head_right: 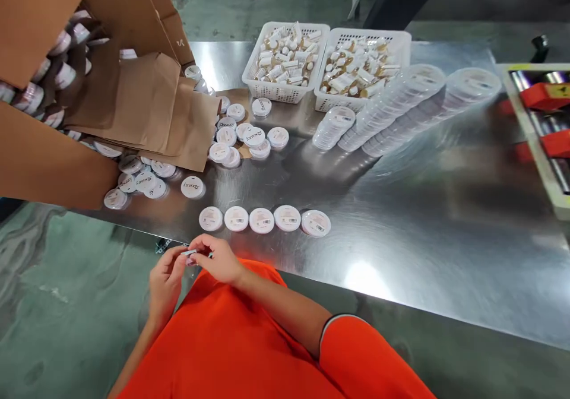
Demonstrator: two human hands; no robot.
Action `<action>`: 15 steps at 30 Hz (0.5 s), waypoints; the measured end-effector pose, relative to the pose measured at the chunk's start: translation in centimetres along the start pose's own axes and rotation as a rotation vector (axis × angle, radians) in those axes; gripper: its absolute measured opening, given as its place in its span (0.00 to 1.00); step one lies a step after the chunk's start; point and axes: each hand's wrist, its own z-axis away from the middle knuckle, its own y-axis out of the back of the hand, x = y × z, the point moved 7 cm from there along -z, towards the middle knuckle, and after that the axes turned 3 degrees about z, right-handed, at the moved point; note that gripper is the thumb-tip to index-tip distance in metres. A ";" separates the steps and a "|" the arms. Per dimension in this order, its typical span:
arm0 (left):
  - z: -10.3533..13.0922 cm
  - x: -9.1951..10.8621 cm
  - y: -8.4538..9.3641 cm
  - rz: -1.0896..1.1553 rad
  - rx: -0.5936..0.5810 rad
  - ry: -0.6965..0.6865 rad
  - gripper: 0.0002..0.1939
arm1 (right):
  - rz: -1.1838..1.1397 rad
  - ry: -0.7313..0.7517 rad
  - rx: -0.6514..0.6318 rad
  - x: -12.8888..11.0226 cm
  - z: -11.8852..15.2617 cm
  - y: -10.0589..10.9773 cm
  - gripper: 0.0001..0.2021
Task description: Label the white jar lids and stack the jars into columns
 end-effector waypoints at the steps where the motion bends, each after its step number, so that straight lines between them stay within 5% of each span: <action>1: 0.1 -0.3 -0.1 0.078 -0.015 0.009 0.12 | 0.001 -0.004 0.020 -0.1 -0.1 0.1 0.08; 5: 0.7 -1.9 -0.9 0.243 -0.108 0.097 0.11 | 0.003 -0.023 0.025 0.3 -0.2 0.7 0.11; 8: 0.9 -2.9 -0.7 0.182 -0.072 0.140 0.12 | -0.017 -0.053 0.033 0.7 0.0 0.7 0.11; 15: 1.0 -1.4 -0.3 -0.132 -0.018 -0.017 0.16 | -0.088 -0.094 0.062 1.1 0.2 0.4 0.10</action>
